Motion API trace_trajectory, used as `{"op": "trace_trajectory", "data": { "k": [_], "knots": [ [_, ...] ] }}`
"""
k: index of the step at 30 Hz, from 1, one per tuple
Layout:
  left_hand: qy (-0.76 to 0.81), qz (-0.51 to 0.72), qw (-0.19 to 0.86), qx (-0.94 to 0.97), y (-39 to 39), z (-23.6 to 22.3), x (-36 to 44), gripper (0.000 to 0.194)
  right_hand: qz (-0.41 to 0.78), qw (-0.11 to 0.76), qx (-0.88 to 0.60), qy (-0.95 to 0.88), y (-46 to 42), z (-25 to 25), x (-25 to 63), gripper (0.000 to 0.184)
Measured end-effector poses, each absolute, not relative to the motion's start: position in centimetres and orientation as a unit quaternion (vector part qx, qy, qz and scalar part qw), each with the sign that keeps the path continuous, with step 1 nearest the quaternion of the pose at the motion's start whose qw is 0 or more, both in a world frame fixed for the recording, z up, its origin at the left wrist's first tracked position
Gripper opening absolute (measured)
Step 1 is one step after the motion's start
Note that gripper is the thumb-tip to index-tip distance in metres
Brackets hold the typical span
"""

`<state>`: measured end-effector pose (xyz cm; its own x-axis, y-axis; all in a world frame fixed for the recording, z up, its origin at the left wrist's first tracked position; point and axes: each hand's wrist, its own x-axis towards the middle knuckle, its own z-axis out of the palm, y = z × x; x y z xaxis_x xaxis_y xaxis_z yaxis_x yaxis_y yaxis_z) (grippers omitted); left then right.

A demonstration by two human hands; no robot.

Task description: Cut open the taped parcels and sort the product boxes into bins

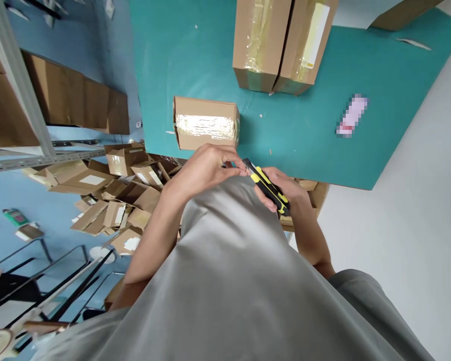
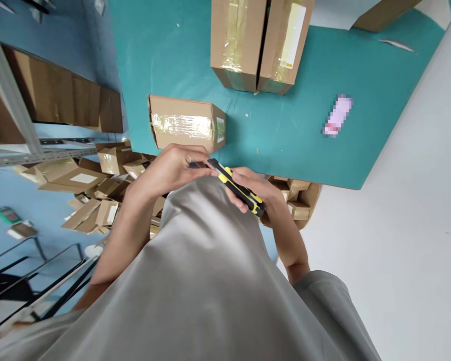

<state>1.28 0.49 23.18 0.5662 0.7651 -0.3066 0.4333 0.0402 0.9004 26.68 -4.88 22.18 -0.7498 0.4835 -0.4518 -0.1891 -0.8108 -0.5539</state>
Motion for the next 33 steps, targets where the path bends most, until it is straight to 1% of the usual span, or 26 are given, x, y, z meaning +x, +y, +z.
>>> {"op": "trace_trajectory", "data": {
  "k": [4, 7, 9, 13, 15, 18, 24, 26, 29, 33],
  "knots": [
    [0.425, 0.125, 0.613, 0.655, 0.4, 23.1, 0.5, 0.04, 0.919, 0.157, -0.261, -0.251, -4.6, 21.6, 26.4, 0.077],
    [0.402, 0.127, 0.643, 0.64, 0.5, 23.0, -0.3, 0.041, 0.921, 0.146, -0.26, -0.252, -4.7, 21.6, 25.7, 0.082],
    [0.409, 0.153, 0.647, 0.624, 0.6, 22.9, -1.0, 0.043, 0.915, 0.165, -0.271, -0.247, -4.9, 21.9, 25.0, 0.088],
    [0.466, 0.258, 0.625, 0.57, 1.0, 22.1, -2.4, 0.048, 0.894, 0.233, -0.295, -0.245, -5.1, 22.9, 23.7, 0.095],
    [0.475, 0.286, 0.625, 0.55, 1.2, 21.8, -3.2, 0.05, 0.884, 0.256, -0.295, -0.255, -4.9, 23.4, 23.1, 0.1],
    [0.475, 0.297, 0.63, 0.538, 1.4, 21.6, -4.3, 0.051, 0.874, 0.258, -0.311, -0.271, -4.5, 24.3, 22.0, 0.11],
    [0.468, 0.314, 0.642, 0.52, 1.6, 21.3, -6.7, 0.053, 0.848, 0.24, -0.383, -0.276, -4.2, 25.3, 19.4, 0.121],
    [0.474, 0.326, 0.647, 0.501, 1.7, 21.0, -8.0, 0.055, 0.824, 0.237, -0.433, -0.279, -4.2, 25.1, 18.6, 0.12],
    [0.497, 0.364, 0.632, 0.47, 2.4, 19.7, -11.1, 0.054, 0.768, 0.249, -0.524, -0.272, -4.2, 24.6, 17.8, 0.111],
    [0.549, 0.453, 0.561, 0.423, 4.5, 16.9, -17.4, 0.048, 0.7, 0.298, -0.595, -0.258, -3.9, 24.0, 16.9, 0.097]
  ]
}}
